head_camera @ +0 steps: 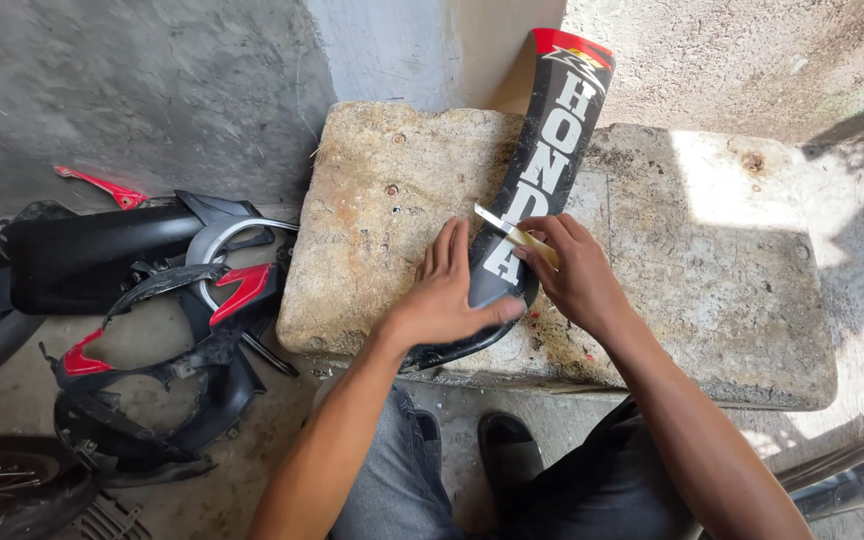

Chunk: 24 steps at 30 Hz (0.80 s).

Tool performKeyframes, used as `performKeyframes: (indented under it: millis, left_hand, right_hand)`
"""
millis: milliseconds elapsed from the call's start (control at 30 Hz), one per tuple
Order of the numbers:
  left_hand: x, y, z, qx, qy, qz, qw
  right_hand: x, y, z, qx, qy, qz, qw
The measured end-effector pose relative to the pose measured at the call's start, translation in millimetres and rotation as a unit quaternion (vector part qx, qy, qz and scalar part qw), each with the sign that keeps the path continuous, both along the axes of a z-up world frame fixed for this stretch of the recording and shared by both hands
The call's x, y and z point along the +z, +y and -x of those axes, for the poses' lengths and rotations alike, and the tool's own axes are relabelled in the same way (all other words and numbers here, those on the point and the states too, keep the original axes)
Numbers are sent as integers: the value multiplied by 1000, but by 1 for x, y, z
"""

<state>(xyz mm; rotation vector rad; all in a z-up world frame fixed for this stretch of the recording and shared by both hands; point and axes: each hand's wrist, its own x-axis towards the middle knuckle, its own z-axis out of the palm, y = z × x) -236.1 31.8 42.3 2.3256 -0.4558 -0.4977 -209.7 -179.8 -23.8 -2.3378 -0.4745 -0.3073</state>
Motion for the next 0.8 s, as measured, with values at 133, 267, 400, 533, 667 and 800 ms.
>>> performKeyframes:
  millis: [133,267,400,533,667,800]
  left_hand:
    - [-15,-4,-6,-18,-8,-25,999]
    - [-31,0,-5,-10,31,-20,999]
    - [-23,6,6,11,63,15,998]
    - [-23,3,2,-4,27,-45,999]
    - [-27,-10,-2,1,-14,-59,998]
    - [-40,-17,7,96,-39,38,994]
  right_hand:
    - [6,3,6,-1,-6,-10,1000]
    - [7,5,10,-1,-11,-18,1000]
    - [13,9,16,13,-16,-27,999]
    - [4,8,9,7,-29,-41,999]
    - [1,10,8,9,-38,-28,999]
    - [1,7,5,19,-34,-61,997]
